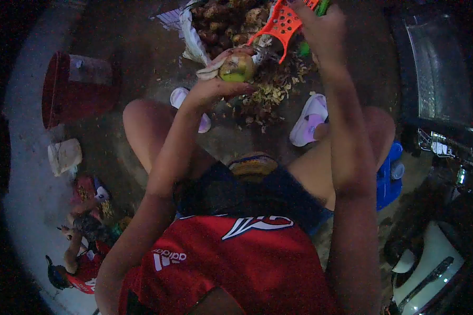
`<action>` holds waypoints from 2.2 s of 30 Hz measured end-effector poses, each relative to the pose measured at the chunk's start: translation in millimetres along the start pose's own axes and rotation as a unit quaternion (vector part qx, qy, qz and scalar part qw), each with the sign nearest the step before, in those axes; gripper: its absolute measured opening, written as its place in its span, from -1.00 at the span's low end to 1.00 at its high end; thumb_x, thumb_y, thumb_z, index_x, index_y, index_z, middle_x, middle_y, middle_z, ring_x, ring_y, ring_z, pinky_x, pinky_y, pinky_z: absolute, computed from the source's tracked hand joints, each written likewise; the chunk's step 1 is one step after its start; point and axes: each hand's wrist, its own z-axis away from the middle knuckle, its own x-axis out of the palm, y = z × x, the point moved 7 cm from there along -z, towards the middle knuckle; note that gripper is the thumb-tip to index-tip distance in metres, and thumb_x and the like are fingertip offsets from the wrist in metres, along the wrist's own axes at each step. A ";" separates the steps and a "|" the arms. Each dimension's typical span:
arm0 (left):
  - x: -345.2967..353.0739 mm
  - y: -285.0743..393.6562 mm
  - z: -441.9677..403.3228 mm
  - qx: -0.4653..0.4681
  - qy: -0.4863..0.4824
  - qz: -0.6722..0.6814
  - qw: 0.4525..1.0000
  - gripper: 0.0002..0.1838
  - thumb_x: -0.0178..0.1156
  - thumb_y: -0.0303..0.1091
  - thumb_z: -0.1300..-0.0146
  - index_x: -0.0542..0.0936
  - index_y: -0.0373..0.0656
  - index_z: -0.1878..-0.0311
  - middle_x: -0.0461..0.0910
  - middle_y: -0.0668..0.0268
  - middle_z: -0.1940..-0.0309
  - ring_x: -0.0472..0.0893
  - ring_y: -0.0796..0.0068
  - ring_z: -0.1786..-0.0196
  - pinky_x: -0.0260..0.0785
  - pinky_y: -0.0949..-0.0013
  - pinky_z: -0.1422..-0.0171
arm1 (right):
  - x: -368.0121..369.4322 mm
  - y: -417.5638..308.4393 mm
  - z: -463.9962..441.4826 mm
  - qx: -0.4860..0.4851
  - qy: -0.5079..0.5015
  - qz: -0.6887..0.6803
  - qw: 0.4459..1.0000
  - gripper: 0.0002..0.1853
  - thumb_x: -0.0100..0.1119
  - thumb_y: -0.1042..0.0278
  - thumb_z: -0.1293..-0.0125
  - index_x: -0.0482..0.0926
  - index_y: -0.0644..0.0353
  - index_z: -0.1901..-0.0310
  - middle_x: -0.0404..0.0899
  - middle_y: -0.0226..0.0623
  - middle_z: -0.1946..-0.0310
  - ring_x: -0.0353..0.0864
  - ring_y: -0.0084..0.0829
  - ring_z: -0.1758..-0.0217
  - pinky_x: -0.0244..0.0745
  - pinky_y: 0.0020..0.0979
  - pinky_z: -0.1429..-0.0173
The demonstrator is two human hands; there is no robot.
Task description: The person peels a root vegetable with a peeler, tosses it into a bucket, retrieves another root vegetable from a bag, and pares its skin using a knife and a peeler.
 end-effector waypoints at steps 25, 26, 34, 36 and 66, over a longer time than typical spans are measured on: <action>-10.5 -8.7 5.4 0.053 -0.020 0.016 0.998 -0.40 0.44 -0.41 0.34 0.49 -0.16 0.08 0.52 0.44 0.23 0.49 0.57 0.19 0.37 0.49 0.06 | 43.1 28.4 27.3 0.054 -0.047 -0.100 0.992 -0.77 0.32 0.31 -0.10 0.52 0.21 0.29 0.55 -0.43 0.44 0.50 -0.62 0.46 0.39 -0.53 0.40; -11.2 -9.2 5.3 0.067 -0.012 -0.005 0.998 -0.40 0.44 -0.41 0.34 0.49 -0.16 0.08 0.52 0.45 0.23 0.49 0.57 0.21 0.37 0.49 0.07 | 46.4 24.4 39.9 0.046 -0.078 0.035 0.995 -0.82 0.29 0.34 -0.12 0.52 0.22 0.33 0.55 -0.43 0.45 0.50 -0.62 0.46 0.39 -0.53 0.42; -10.0 -12.0 7.5 0.036 -0.034 0.045 0.998 -0.32 0.44 -0.41 0.31 0.44 -0.16 -0.02 0.49 0.39 0.18 0.47 0.55 0.13 0.37 0.44 0.03 | 5.6 47.7 -14.0 0.030 0.005 -0.058 0.998 -0.78 0.32 0.29 -0.10 0.55 0.22 0.31 0.56 -0.42 0.44 0.51 -0.63 0.46 0.39 -0.52 0.42; -10.6 -10.5 4.4 0.037 -0.016 0.034 0.999 -0.27 0.46 -0.42 0.30 0.40 -0.17 -0.07 0.48 0.38 0.17 0.47 0.54 0.11 0.36 0.44 0.02 | 14.1 54.2 3.2 0.060 -0.031 -0.032 0.997 -0.78 0.31 0.31 -0.11 0.55 0.24 0.28 0.58 -0.40 0.40 0.56 -0.61 0.39 0.45 -0.51 0.36; -4.0 -10.8 2.7 0.006 -0.051 0.055 0.997 -0.34 0.46 -0.48 0.22 0.42 -0.14 -0.05 0.48 0.43 0.18 0.46 0.59 0.12 0.36 0.48 0.02 | 11.6 18.4 -1.7 0.036 -0.022 -0.061 0.997 -0.69 0.31 0.26 -0.12 0.54 0.34 0.23 0.60 -0.26 0.35 0.61 -0.53 0.32 0.51 -0.47 0.26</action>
